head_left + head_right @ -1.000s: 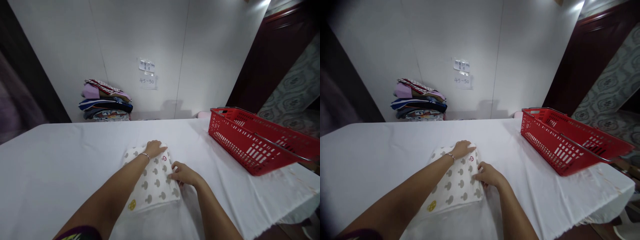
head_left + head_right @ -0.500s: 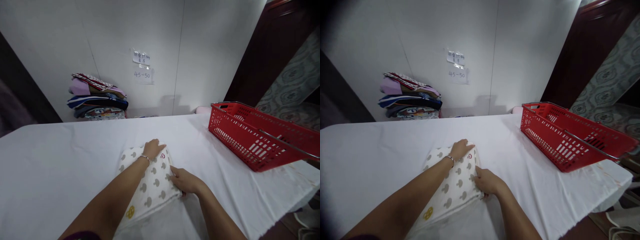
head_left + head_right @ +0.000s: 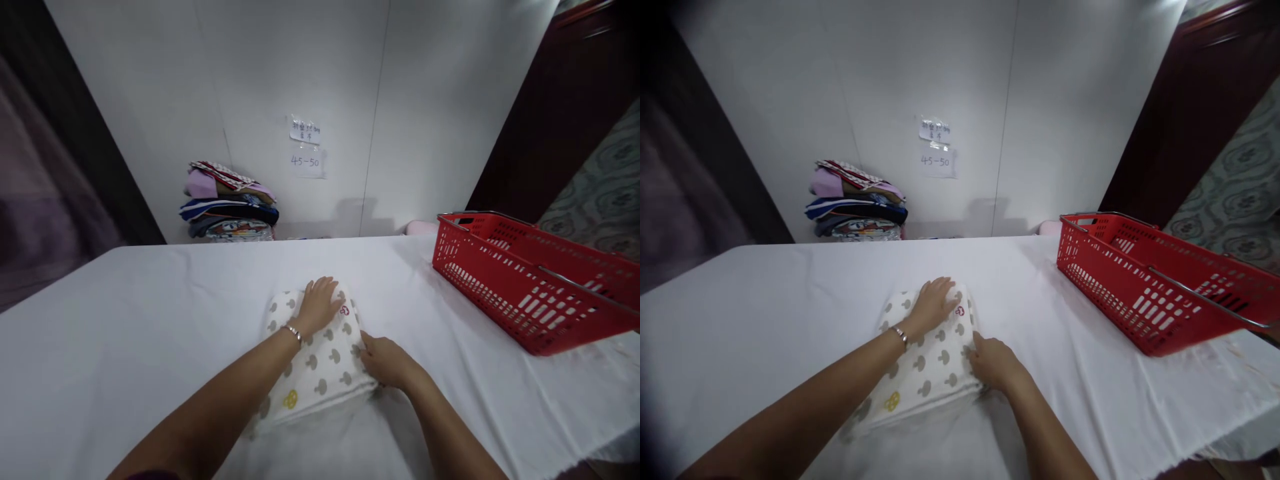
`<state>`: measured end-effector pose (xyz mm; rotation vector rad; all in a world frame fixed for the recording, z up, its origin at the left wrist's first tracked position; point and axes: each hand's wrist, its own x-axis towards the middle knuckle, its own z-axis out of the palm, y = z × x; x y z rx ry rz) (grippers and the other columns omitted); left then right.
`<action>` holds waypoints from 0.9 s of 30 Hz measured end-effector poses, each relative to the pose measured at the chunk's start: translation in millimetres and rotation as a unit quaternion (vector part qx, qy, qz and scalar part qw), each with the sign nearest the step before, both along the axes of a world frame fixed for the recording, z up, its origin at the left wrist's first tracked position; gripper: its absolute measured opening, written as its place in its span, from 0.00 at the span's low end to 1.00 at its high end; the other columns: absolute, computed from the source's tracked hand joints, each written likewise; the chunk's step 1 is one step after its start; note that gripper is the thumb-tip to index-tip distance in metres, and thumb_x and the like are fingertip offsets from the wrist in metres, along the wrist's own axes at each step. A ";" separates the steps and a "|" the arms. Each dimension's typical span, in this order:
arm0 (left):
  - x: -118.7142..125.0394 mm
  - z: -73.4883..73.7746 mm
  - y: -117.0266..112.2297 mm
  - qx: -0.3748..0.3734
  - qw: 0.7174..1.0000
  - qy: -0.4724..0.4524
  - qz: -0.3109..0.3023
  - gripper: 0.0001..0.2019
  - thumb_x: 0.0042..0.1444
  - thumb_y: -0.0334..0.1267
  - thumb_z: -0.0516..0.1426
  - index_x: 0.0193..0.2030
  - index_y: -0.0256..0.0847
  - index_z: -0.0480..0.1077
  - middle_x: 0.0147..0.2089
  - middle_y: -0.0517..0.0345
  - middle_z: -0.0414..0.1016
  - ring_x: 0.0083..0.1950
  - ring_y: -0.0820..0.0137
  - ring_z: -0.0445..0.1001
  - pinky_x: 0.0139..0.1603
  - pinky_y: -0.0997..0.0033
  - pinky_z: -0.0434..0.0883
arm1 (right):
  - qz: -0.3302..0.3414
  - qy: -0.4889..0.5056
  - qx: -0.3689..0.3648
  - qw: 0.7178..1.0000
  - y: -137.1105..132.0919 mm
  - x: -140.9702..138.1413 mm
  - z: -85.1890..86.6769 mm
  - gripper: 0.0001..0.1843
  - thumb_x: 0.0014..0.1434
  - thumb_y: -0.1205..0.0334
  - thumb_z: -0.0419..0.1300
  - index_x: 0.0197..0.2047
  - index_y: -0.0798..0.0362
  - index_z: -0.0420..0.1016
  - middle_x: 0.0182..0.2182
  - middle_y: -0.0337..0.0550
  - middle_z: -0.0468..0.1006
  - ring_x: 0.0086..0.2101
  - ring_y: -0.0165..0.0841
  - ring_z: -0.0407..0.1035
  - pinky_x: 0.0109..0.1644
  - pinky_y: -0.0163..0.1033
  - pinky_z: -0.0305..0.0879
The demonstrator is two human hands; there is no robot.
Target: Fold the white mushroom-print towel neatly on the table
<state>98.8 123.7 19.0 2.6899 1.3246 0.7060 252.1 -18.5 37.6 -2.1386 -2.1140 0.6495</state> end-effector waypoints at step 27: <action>-75.1 -24.8 -13.7 -0.051 0.984 0.082 0.151 0.28 0.59 0.53 0.39 0.63 0.42 0.54 0.67 0.51 0.50 0.68 0.58 0.43 0.62 0.44 0.44 | 0.046 -0.088 0.195 0.976 67.4 -66.4 -25.4 0.35 0.60 0.44 0.46 0.61 0.61 0.56 0.63 0.57 0.51 0.62 0.46 0.40 0.62 0.53 0.34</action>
